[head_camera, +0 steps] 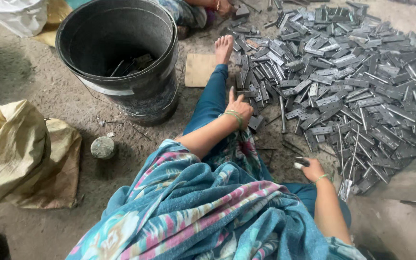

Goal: The person sits on the floor and assembles metal hinges by inserting pins into hinge plates. They pick up hinge plates and pins from a large pile, align them, and push the pins through to form complete hinges.

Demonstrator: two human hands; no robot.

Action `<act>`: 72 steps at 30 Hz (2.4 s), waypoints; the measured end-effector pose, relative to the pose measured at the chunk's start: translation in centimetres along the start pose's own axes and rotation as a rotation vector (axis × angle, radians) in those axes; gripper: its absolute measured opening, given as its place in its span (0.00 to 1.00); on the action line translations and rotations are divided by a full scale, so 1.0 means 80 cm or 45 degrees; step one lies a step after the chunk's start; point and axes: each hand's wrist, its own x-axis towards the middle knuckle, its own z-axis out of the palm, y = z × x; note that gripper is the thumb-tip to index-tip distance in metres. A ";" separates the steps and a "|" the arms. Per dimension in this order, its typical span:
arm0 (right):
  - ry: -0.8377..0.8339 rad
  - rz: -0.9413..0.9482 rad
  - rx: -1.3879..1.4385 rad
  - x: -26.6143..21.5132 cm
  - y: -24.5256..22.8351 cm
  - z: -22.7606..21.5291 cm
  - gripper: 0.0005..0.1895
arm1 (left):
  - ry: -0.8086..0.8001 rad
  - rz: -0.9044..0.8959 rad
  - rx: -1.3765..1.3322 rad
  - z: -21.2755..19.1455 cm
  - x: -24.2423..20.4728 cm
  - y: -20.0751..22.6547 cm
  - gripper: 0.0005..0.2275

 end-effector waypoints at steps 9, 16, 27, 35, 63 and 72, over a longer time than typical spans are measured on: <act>0.543 0.057 0.455 -0.068 0.013 -0.046 0.21 | -0.229 0.304 -0.124 0.038 0.098 0.046 0.20; 0.262 0.035 0.448 -0.018 0.019 -0.037 0.20 | -0.042 0.336 -0.298 0.087 0.103 0.017 0.22; -0.002 0.041 0.017 0.025 0.033 0.045 0.19 | -0.066 0.251 -0.344 0.116 0.018 0.032 0.25; -0.221 -0.090 -0.195 0.043 0.031 0.039 0.23 | -0.045 0.263 -0.269 0.137 0.077 -0.010 0.31; -0.050 0.199 -0.365 0.117 0.153 0.115 0.21 | 0.030 0.351 -0.786 0.216 0.095 -0.015 0.29; 0.055 0.099 -0.411 0.102 0.108 0.112 0.23 | 0.477 0.246 -0.945 0.249 0.094 -0.047 0.25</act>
